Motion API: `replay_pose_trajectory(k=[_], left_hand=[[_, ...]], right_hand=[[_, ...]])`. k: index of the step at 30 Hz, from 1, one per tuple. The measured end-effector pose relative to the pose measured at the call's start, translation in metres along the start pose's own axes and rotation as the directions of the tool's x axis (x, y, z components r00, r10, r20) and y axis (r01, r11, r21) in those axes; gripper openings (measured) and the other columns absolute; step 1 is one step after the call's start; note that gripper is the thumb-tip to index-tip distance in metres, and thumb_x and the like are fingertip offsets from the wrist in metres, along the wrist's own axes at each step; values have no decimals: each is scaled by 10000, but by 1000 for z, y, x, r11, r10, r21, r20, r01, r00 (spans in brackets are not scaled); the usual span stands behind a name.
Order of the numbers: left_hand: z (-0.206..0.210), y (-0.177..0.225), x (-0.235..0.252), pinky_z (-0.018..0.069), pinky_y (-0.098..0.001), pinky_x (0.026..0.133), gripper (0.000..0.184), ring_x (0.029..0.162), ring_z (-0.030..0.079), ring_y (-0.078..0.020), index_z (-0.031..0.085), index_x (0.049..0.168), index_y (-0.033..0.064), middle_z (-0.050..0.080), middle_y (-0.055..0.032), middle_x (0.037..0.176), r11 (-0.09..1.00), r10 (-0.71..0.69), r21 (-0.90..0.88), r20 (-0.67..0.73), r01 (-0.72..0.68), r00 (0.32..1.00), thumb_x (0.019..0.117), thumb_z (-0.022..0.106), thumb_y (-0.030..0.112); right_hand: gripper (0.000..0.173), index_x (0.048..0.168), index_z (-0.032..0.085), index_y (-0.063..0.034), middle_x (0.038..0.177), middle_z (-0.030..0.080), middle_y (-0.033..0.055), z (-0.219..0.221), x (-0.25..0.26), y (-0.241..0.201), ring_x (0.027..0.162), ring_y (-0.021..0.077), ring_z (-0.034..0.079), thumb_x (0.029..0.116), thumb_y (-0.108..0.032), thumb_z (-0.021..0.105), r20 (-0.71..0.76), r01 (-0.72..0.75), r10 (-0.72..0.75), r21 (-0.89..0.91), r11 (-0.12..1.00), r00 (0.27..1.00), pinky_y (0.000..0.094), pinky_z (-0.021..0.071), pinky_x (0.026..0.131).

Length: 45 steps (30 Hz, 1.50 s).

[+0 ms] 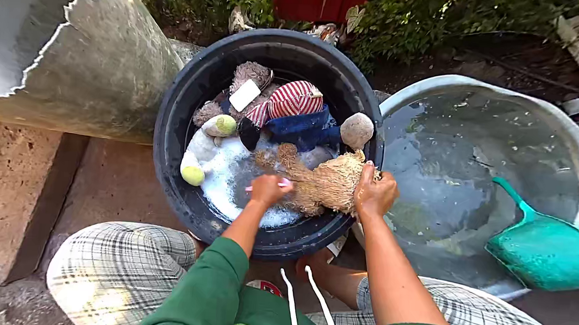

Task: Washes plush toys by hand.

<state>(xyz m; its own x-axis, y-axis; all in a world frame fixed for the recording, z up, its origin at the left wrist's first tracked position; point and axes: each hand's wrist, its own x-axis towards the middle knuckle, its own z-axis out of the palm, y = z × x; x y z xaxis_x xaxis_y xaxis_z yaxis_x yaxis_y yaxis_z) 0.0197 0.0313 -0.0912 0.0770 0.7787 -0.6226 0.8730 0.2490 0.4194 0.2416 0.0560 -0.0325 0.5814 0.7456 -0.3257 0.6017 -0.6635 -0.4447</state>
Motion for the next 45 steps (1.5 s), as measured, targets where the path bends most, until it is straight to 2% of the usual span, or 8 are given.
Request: replay_pose_trajectory(k=[4, 8, 15, 25, 28, 33, 40, 45], left_hand=[[-32, -55, -6, 503, -671, 903, 620, 1093, 683, -417, 745, 1061, 76, 730, -213, 1080, 956, -293, -71, -121, 286, 949, 963, 562, 661], [-43, -72, -26, 493, -633, 991, 636, 1212, 618, -433, 621, 1299, 32, 648, -254, 1258, 911, -384, -267, -265, 316, 884, 970, 627, 577], [-27, -37, -59, 423, -542, 1128, 509, 1334, 521, -414, 559, 1383, -10, 553, -281, 1387, 883, -198, -469, -318, 28, 927, 987, 664, 293], [5, -29, -58, 492, -647, 958, 664, 1305, 543, -396, 323, 1587, 206, 499, -199, 1500, -154, -93, -969, 210, 195, 973, 1074, 254, 623], [-12, -15, -67, 589, -445, 842, 511, 970, 699, -238, 534, 1341, 103, 701, -128, 1081, -448, -7, -893, 48, 40, 999, 1114, 261, 471], [-39, -10, -71, 589, -393, 812, 336, 918, 690, -202, 538, 1315, 88, 686, -111, 1034, -450, -88, -892, 0, -40, 996, 1101, 412, 313], [-53, -5, -68, 591, -433, 795, 279, 892, 687, -254, 547, 1282, -12, 675, -186, 1034, -410, -307, -889, -78, -206, 949, 1056, 512, 147], [-64, 8, -81, 596, -434, 782, 255, 873, 693, -246, 565, 1238, 4, 679, -168, 998, -438, -303, -867, -108, -239, 947, 1054, 480, 158]], right_hand=[[600, 1435, 519, -54, 1408, 521, 262, 6, 0, 9, 1280, 465, 522, 1001, -468, 502, -181, 293, -296, -45, 955, 938, 644, 451, 965], [826, 1378, 605, -51, 1365, 553, 310, 8, -5, 12, 1291, 543, 477, 839, -676, 594, -32, 686, -724, -292, 666, 689, 736, 320, 1026], [732, 1355, 548, 35, 1265, 614, 325, -8, -55, -51, 1163, 514, 605, 882, -487, 749, 497, 602, -388, -405, 688, 777, 687, 454, 926], [576, 1103, 695, 18, 972, 717, 205, -83, -118, -102, 888, 393, 700, 683, -329, 882, 156, 908, -908, 100, 406, 389, 639, 527, 735], [599, 1104, 689, 0, 988, 718, 125, -100, -116, -103, 905, 200, 691, 650, -345, 872, 116, 863, -897, 244, 443, 427, 455, 554, 812], [527, 1121, 642, -33, 999, 679, 16, -96, -85, -94, 862, 30, 655, 658, -158, 863, 84, 612, -725, 474, 633, 684, 259, 575, 772], [636, 1260, 633, 2, 1174, 655, 272, -62, -55, -82, 1093, 420, 635, 760, -282, 903, 35, 541, -556, 191, 819, 830, 641, 475, 924], [606, 1402, 521, 52, 1408, 437, 400, -36, -58, -68, 1289, 567, 462, 951, -316, 689, 241, 424, -413, 9, 906, 878, 684, 403, 1042]])
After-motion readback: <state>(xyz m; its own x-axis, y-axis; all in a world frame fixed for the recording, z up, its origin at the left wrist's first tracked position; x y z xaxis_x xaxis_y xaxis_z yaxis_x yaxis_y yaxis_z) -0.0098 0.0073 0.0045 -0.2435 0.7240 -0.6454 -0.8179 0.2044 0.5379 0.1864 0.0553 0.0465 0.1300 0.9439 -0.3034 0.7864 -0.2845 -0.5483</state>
